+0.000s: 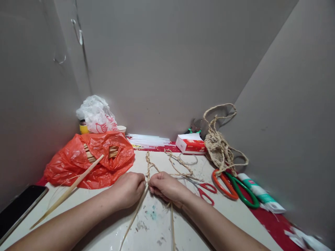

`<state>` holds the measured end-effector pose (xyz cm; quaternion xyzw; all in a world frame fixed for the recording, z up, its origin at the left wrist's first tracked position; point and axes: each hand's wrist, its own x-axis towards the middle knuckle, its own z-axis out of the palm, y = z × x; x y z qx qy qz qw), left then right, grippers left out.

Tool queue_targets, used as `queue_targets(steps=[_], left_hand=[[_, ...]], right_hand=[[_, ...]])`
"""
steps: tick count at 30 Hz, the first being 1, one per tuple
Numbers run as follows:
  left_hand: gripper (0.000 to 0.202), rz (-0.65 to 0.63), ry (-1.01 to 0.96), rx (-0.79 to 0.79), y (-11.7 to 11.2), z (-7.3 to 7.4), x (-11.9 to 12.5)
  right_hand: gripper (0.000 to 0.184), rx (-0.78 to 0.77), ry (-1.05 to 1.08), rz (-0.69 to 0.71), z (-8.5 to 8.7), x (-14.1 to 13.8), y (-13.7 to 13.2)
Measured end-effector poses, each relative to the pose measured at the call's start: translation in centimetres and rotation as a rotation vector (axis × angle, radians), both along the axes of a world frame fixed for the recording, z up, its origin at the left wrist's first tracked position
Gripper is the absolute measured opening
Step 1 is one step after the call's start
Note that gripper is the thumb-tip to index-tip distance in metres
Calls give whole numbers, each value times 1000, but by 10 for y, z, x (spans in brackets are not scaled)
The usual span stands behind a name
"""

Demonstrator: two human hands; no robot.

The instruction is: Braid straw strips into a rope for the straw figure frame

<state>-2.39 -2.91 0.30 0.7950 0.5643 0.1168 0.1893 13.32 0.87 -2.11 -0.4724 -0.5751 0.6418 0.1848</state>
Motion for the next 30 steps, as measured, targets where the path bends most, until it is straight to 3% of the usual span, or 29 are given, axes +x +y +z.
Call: queue_targets(steps=[5, 9, 15, 19, 21, 23, 24, 27, 28, 30], left_hand=[[35, 43, 210, 76, -16, 0, 14], [29, -36, 392, 105, -25, -4, 23], [30, -56, 451, 163, -28, -14, 27], [31, -166, 395, 165, -42, -11, 32], [24, -256, 293, 110, -49, -3, 32], [23, -258, 58, 65, -50, 6, 29], [26, -193, -103, 71, -46, 10, 26], [19, 163, -582, 136, -25, 14, 18], [18, 254, -702, 83, -17, 12, 17], [23, 311, -909, -228, -3, 3, 16]], right_hand=[[22, -68, 94, -38, 4, -2, -5], [26, -91, 134, -44, 6, -2, -8], [27, -96, 199, -28, -1, -4, -8], [23, -139, 199, -14, 0, -2, -6], [17, -174, 206, 6, 3, 2, -3], [16, -199, 228, 25, 5, 6, 0], [17, -204, 245, 38, 6, 8, 2], [18, -211, 294, 86, 7, 13, 8], [18, -215, 302, 100, 6, 14, 9], [19, -218, 304, 125, 6, 16, 11]])
